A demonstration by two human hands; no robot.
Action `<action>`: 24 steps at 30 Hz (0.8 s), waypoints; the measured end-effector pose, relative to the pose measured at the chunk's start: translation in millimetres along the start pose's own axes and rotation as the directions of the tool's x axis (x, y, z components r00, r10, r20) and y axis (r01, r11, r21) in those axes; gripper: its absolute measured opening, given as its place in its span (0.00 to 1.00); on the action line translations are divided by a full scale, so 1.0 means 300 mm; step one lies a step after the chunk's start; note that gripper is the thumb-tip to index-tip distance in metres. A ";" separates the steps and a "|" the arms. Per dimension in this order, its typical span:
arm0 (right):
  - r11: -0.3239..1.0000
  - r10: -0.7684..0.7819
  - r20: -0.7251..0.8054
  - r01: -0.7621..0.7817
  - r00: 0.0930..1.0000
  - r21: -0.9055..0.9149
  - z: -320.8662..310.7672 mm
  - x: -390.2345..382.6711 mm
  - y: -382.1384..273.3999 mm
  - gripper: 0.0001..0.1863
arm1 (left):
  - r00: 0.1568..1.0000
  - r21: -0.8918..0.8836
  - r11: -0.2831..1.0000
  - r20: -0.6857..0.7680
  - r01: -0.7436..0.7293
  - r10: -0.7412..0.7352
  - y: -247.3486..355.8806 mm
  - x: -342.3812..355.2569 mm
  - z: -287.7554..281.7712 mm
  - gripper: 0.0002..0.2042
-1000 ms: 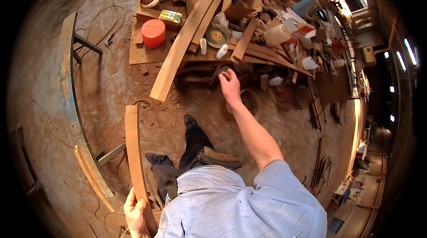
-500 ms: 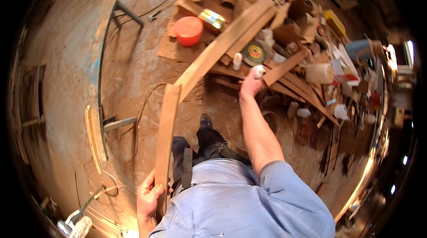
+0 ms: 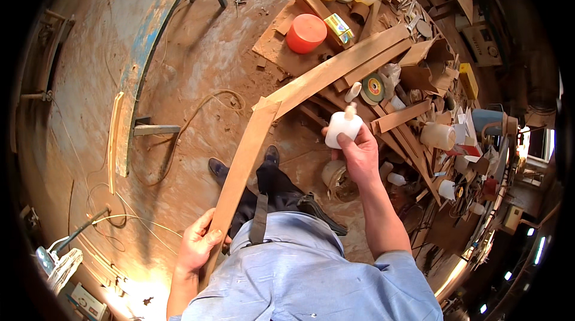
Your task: The person measures and marks wooden strips using a ruler and a square, then cuts them with a hand saw. They apply glue to the ends of the strips and assemble them into a larger structure on a workbench.
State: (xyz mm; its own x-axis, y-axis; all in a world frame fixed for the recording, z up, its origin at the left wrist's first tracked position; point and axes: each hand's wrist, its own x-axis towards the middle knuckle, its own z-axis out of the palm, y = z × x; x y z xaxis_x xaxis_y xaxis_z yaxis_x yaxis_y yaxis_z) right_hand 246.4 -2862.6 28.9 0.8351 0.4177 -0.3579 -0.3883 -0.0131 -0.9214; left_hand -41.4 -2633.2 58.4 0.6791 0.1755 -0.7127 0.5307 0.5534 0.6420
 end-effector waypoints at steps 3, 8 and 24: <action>0.990 0.070 0.069 -0.061 0.995 -0.130 0.073 -0.033 -0.029 0.15 | 1.000 -0.023 1.000 0.003 0.013 -0.013 -0.015 -0.011 -0.022 0.27; 0.950 0.147 0.089 -0.115 0.985 -0.292 0.182 -0.044 -0.034 0.15 | 1.000 -0.036 0.999 -0.005 0.018 -0.018 -0.042 -0.025 -0.057 0.28; 0.800 0.042 0.124 0.041 0.991 -0.599 0.254 -0.014 0.013 0.15 | 0.997 -0.048 0.998 -0.061 0.036 -0.039 -0.108 -0.054 -0.093 0.27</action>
State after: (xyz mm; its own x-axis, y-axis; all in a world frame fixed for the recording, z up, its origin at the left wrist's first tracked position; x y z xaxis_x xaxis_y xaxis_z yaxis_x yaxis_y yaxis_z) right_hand 211.8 -2795.0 38.3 0.7635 0.5259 -0.3748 -0.0431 -0.5375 -0.8421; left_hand -83.6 -2631.3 41.3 0.6256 0.2035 -0.7531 0.5297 0.5979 0.6016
